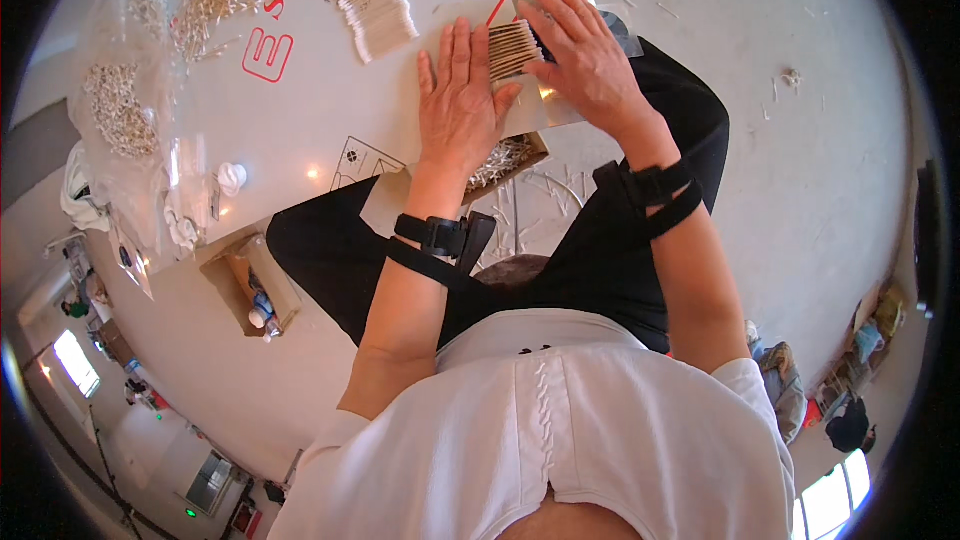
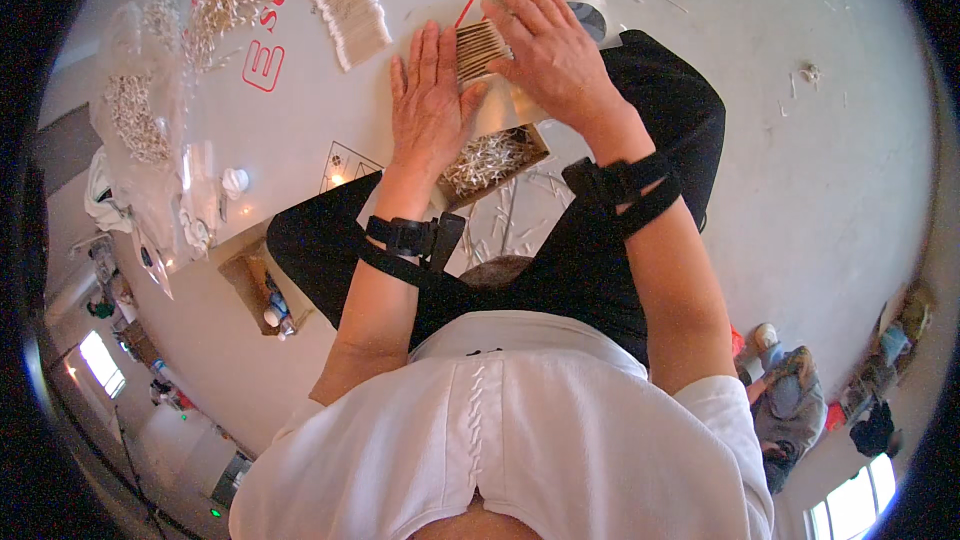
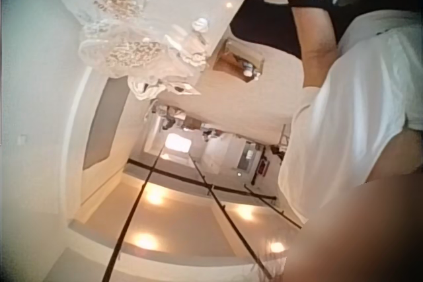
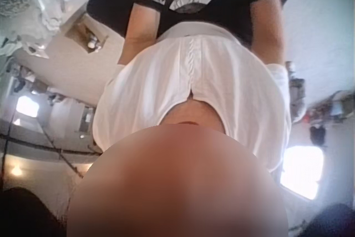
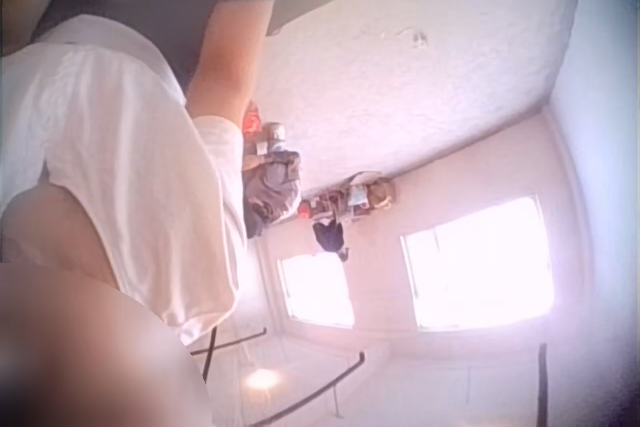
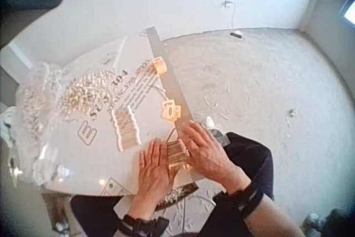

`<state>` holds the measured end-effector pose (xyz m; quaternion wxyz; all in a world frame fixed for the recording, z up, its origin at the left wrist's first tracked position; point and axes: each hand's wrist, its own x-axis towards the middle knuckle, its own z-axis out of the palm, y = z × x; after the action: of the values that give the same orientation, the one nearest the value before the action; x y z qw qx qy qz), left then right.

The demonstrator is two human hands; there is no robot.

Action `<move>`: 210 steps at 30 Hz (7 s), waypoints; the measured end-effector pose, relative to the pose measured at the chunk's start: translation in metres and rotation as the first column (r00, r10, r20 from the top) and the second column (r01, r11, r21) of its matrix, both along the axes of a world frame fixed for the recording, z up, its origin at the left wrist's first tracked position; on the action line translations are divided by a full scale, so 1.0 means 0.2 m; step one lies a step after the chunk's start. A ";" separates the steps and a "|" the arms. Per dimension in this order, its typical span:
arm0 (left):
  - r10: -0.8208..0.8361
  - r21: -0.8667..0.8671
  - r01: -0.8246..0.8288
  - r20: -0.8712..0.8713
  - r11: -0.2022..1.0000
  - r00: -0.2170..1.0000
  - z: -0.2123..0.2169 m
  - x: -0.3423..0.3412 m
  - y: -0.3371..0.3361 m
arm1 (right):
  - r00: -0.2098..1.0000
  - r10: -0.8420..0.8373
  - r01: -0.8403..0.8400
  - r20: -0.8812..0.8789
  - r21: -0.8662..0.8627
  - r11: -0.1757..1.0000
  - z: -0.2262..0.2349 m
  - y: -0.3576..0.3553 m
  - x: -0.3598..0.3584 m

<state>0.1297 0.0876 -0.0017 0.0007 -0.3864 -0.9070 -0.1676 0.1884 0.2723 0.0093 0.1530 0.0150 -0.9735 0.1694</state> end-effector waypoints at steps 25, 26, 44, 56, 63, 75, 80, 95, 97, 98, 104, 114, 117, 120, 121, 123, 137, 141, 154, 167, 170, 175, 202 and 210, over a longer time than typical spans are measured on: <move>-0.005 -0.012 0.005 0.002 1.000 1.000 -0.02 0.01 0.02 | 0.946 -0.322 0.318 0.047 -0.335 0.887 0.00 0.00 0.02; -0.001 -0.006 0.001 -0.001 1.000 1.000 -0.02 0.01 0.03 | 0.936 -0.337 0.353 0.106 -0.243 0.904 0.00 -0.01 0.01; 0.037 0.043 -0.037 0.011 0.998 0.999 -0.03 0.04 0.08 | 0.800 -0.390 0.551 0.457 -0.301 0.778 0.01 0.06 -0.07; 0.043 0.067 -0.043 0.003 0.997 0.999 -0.04 0.06 0.12 | 0.826 -0.434 0.539 0.361 -0.277 0.795 0.00 0.03 -0.05; 0.037 0.065 -0.039 0.030 0.997 0.999 -0.02 0.08 0.12 | 0.831 -0.452 0.541 0.325 -0.280 0.793 -0.02 0.02 -0.05; 0.059 0.102 -0.060 0.013 0.993 0.998 -0.04 0.09 0.15 | 0.852 -0.430 0.498 0.298 -0.215 0.840 0.00 -0.02 -0.06; 0.053 0.086 -0.054 0.010 0.995 0.999 -0.05 0.09 0.18 | 0.849 -0.438 0.509 0.297 -0.232 0.829 0.01 -0.03 -0.06; -0.136 0.782 -0.424 0.533 0.457 0.835 -0.04 0.06 0.25 | 0.860 -0.449 0.502 0.240 -0.244 0.830 -0.01 -0.04 -0.05; -0.165 0.804 -0.449 0.540 0.389 0.825 -0.04 0.06 0.28 | 0.855 -0.461 0.506 0.239 -0.189 0.841 -0.01 -0.04 -0.05; -0.165 0.804 -0.454 0.543 0.384 0.823 -0.04 0.07 0.28 | 0.854 -0.463 0.509 0.238 -0.189 0.840 -0.02 -0.04 -0.05; -0.160 0.799 -0.485 0.563 0.355 0.811 -0.06 0.06 0.31 | 0.854 -0.465 0.502 0.232 -0.137 0.854 -0.01 -0.04 -0.04; 0.036 0.582 -0.035 0.009 0.813 0.999 0.00 0.02 0.23 | 0.856 -0.418 0.506 0.304 -0.326 0.799 -0.02 0.02 -0.03; 0.035 0.516 -0.030 0.000 0.856 0.999 -0.01 0.02 0.22 | 0.860 -0.399 0.500 0.317 -0.367 0.785 -0.03 0.03 -0.04; 0.045 0.483 -0.029 -0.022 0.875 0.999 -0.03 0.01 0.22 | 0.867 -0.379 0.486 0.323 -0.381 0.786 -0.03 0.04 -0.04; 0.048 0.478 -0.025 -0.036 0.878 0.998 -0.03 0.02 0.22 | 0.870 -0.369 0.479 0.326 -0.385 0.789 -0.03 0.04 -0.04; 0.050 0.481 -0.029 -0.030 0.876 0.998 -0.04 0.01 0.23 | 0.864 -0.367 0.485 0.346 -0.371 0.792 -0.02 0.04 -0.04; 0.032 0.840 -0.282 0.303 0.464 0.953 -0.07 -0.01 0.28 | 0.850 -0.429 0.513 0.306 -0.295 0.806 -0.01 -0.01 -0.03; -0.099 0.878 -0.394 0.433 0.273 0.896 -0.10 -0.05 0.31 | 0.836 -0.472 0.536 0.278 -0.236 0.811 0.00 -0.06 -0.05; 0.022 0.299 0.001 -0.073 0.954 0.997 0.03 0.07 0.12 | 0.839 -0.461 0.532 0.290 -0.255 0.808 -0.01 -0.03 -0.04; -0.070 0.360 0.111 -0.125 0.926 0.990 0.03 0.01 0.20 | 0.853 -0.453 0.501 0.258 -0.165 0.849 0.03 -0.05 -0.04; 0.013 0.621 -0.057 0.075 0.782 0.997 -0.01 0.02 0.22 | 0.848 -0.464 0.509 0.255 -0.149 0.848 0.02 -0.05 -0.03; -0.060 0.807 -0.300 0.380 0.508 0.923 -0.10 -0.02 0.24 | 0.840 -0.525 0.540 0.136 -0.288 0.791 0.00 -0.07 -0.01; -0.136 0.795 -0.476 0.556 0.376 0.820 -0.06 0.06 0.37 | 0.842 -0.449 0.095 0.299 -0.901 -0.422 -0.23 -0.01 -0.02; -0.172 0.818 -0.491 0.553 0.300 0.815 -0.07 0.08 0.41 | 0.813 -0.473 0.125 0.340 -0.895 -0.428 -0.26 0.01 -0.01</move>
<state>0.1450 0.1706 -0.0147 -0.0150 -0.1472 -0.6275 -0.7644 0.1857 0.2733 -0.0421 0.2468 -0.3733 -0.3623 0.8176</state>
